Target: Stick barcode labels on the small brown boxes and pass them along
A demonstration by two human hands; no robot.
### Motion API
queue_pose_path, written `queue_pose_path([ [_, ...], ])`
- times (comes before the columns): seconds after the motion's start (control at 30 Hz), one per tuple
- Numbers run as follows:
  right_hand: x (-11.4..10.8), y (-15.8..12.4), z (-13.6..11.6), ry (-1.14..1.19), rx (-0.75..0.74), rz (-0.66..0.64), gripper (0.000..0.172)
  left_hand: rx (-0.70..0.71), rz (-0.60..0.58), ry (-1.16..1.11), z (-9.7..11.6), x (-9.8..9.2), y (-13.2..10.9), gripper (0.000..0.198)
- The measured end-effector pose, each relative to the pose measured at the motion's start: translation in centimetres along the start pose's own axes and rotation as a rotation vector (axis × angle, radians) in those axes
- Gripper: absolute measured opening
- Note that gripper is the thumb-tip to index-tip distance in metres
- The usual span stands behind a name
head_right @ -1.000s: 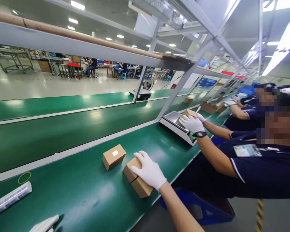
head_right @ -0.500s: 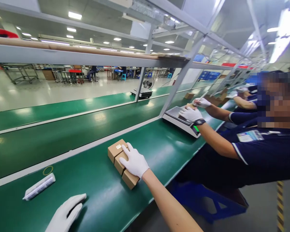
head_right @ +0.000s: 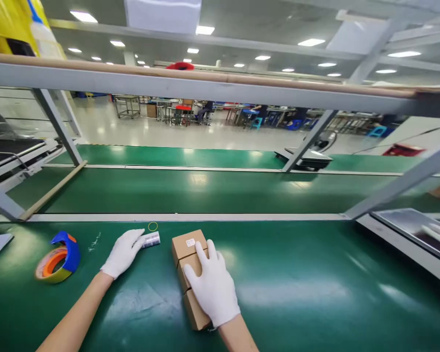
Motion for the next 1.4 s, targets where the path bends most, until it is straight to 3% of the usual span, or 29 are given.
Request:
queue_pose_path([
  [0.2,2.2,-0.2,-2.9,-0.071,-0.046,0.073,0.058,-0.006,-0.023,-0.161,0.7,1.1,-1.7,0.042],
  [0.33,1.7,-0.3,-3.3,-0.073,-0.165,0.132,0.057,-0.057,-0.012,-0.275,0.5,-0.8,-1.9,0.03],
  [0.43,0.6,-1.0,-4.3,0.151,-0.272,0.127,0.053,-0.064,-0.017,-0.347,1.7,-3.2,-3.0,0.028],
  [0.57,-0.6,-2.1,-7.2,0.522,-0.322,-0.101,0.046,-0.019,-0.142,-0.525,5.7,-5.9,-7.0,0.027],
  [0.7,-0.9,-2.8,-9.6,0.678,-0.271,-0.356,0.026,-0.126,-0.222,-0.665,8.2,-6.7,-11.4,0.042],
  [0.8,-0.9,-3.4,-9.5,0.725,-0.218,-0.392,0.022,-0.218,-0.273,-0.684,8.5,-6.6,-13.5,0.054],
  [0.93,-1.0,-4.4,-8.6,0.714,-0.187,-0.473,0.027,-0.29,-0.316,-0.673,9.0,-7.0,-14.4,0.046],
  [1.1,-1.9,-4.8,-7.7,0.712,-0.153,-0.429,0.014,-0.229,-0.293,-0.591,10.6,-7.8,-13.9,0.038],
  [1.4,-1.8,-5.7,-6.5,0.749,-0.091,-0.501,0.006,-0.176,-0.314,-0.589,11.6,-6.9,-13.5,0.023],
])
Point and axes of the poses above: each hand's wrist, its own y-axis towards the middle knuckle, its own x-axis out of the palm, z = x × y, the point moved 4 cm from there along y, towards the middle knuckle, and after that the axes turned 10 degrees about y, right-handed, at the moved point
